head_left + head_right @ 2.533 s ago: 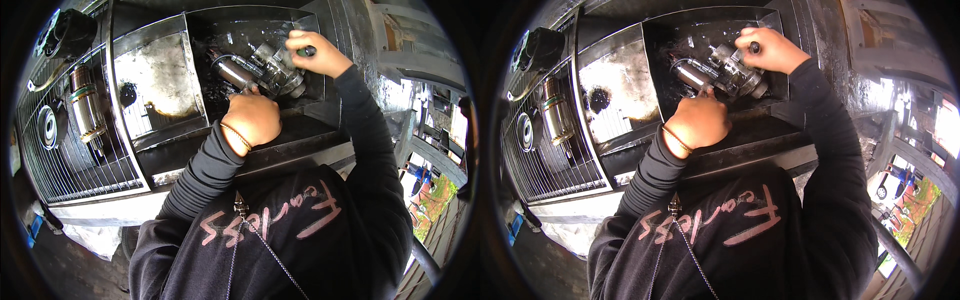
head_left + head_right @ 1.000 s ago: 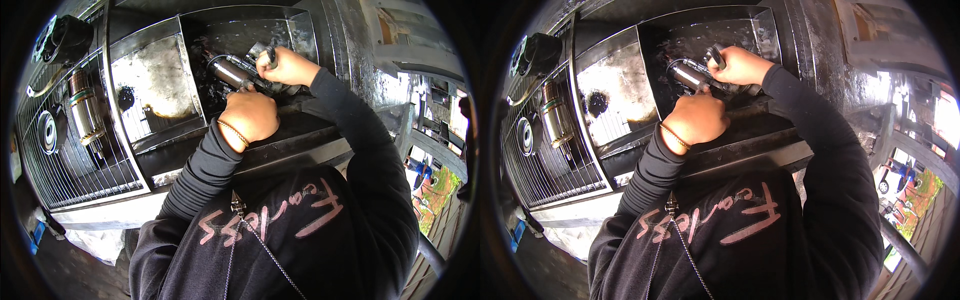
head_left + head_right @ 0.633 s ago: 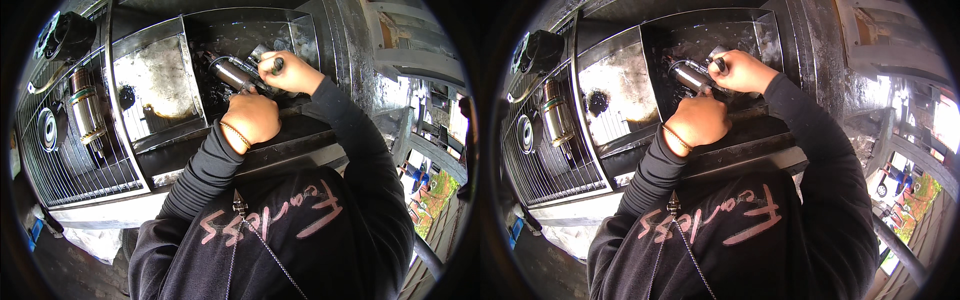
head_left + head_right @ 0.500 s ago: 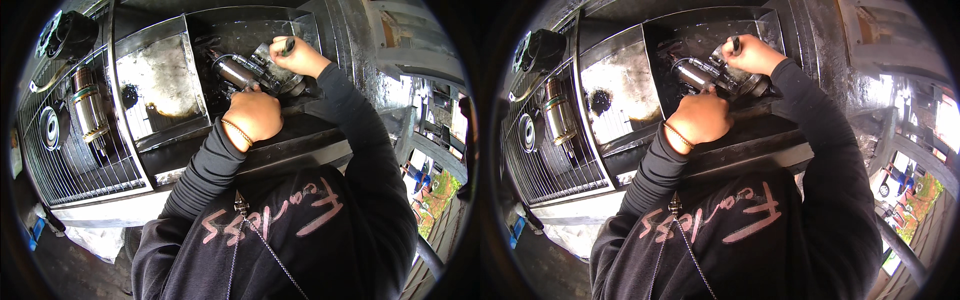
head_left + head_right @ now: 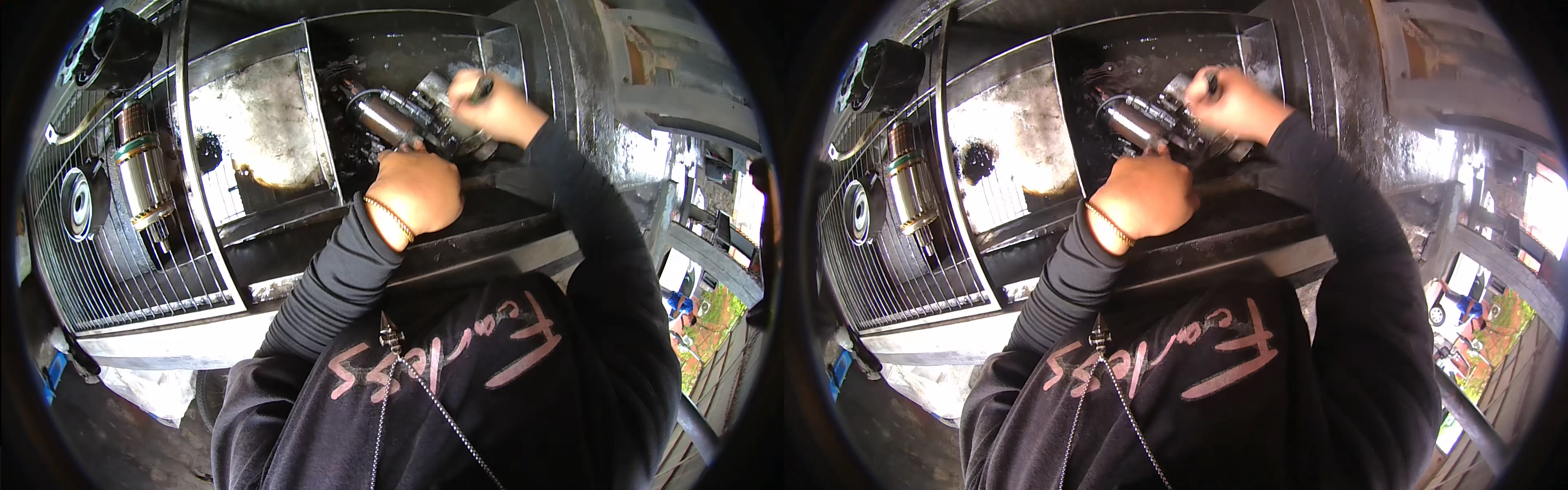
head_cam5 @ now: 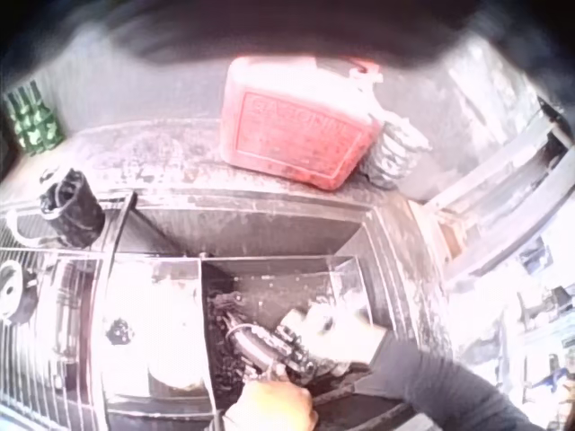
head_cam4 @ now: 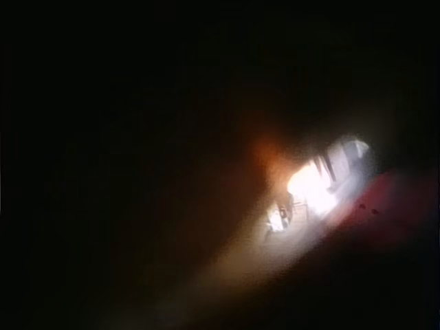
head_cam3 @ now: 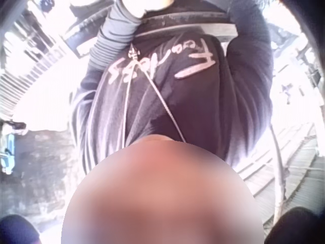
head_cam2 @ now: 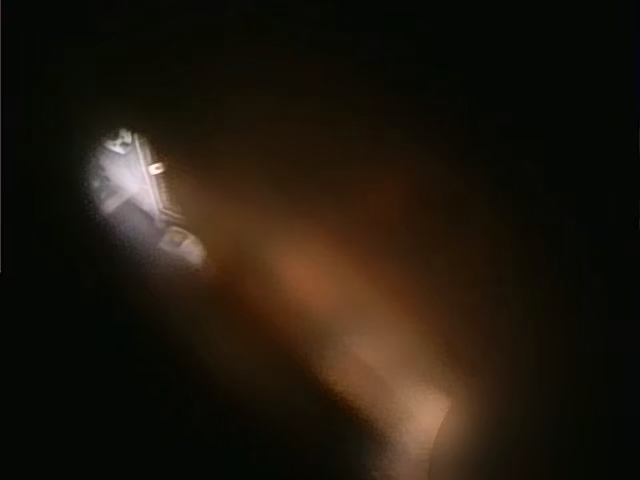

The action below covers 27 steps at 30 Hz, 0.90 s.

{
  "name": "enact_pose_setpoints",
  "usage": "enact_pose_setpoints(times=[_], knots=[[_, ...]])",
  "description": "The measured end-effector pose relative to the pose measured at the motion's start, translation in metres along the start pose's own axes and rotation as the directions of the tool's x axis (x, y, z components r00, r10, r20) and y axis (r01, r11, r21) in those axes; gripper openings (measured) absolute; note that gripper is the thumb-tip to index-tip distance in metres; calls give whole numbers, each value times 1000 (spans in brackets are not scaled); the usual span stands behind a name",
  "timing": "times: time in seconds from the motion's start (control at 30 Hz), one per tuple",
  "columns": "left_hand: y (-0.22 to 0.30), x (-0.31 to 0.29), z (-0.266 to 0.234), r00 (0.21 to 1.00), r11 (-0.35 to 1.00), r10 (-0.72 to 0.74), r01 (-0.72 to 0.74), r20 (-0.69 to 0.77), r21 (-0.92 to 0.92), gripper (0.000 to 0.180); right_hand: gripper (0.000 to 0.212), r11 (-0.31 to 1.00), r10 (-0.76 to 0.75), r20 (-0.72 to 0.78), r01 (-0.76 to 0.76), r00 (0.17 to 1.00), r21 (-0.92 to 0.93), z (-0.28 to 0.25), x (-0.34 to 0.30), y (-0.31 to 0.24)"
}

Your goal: The person scrubs a starter motor and other engine components in a parts washer using a green-handled brush. They rotate the parts to clean multiple surfaces, then lift the cleaned starter motor and a cylindrical component out of the washer and carry them across the workshop floor.

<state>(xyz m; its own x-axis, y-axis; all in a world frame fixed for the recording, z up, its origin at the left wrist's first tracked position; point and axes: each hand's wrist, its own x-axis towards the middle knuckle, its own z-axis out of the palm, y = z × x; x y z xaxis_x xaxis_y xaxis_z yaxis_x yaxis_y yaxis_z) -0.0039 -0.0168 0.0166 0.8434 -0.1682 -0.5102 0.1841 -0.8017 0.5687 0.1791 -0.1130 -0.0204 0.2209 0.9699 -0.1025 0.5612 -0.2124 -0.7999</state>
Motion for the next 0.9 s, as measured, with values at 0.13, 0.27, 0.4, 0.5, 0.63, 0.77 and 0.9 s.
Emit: enact_pose_setpoints(times=[0.13, 0.27, 0.4, 0.5, 0.63, 0.77, 0.9], knots=[[-1, -2, 1, 999, 1000, 10, -9, -33, 19, 35, 30, 975, 202, -128, -211, 971, -66, 0, -1, -2], [-1, -2, 4, 993, 1000, 14, -14, -119, -2, 34, 19, 997, 27, 266, -8, 964, -71, 1, -2, -2], [-1, -2, 4, 996, 1000, 16, -18, -90, -18, 35, 14, 978, 169, -26, -171, 985, -122, -4, -3, 3], [-1, -3, 5, 994, 1000, 20, -21, -112, -6, 35, 21, 993, 3, 149, -20, 989, 113, -1, -5, 9], [0, -4, 5, 994, 1000, 22, -20, -110, 24, 35, 5, 942, 330, 9, -328, 944, -76, -2, -4, 16], [0, -4, 3, 996, 1000, 22, -22, -89, -1, 35, 2, 859, 449, 186, -479, 874, 181, 1, -3, 12], [0, -5, 2, 995, 1000, 25, -26, -95, -6, 35, 38, 990, 47, 275, -8, 960, -140, 3, -1, 1]])
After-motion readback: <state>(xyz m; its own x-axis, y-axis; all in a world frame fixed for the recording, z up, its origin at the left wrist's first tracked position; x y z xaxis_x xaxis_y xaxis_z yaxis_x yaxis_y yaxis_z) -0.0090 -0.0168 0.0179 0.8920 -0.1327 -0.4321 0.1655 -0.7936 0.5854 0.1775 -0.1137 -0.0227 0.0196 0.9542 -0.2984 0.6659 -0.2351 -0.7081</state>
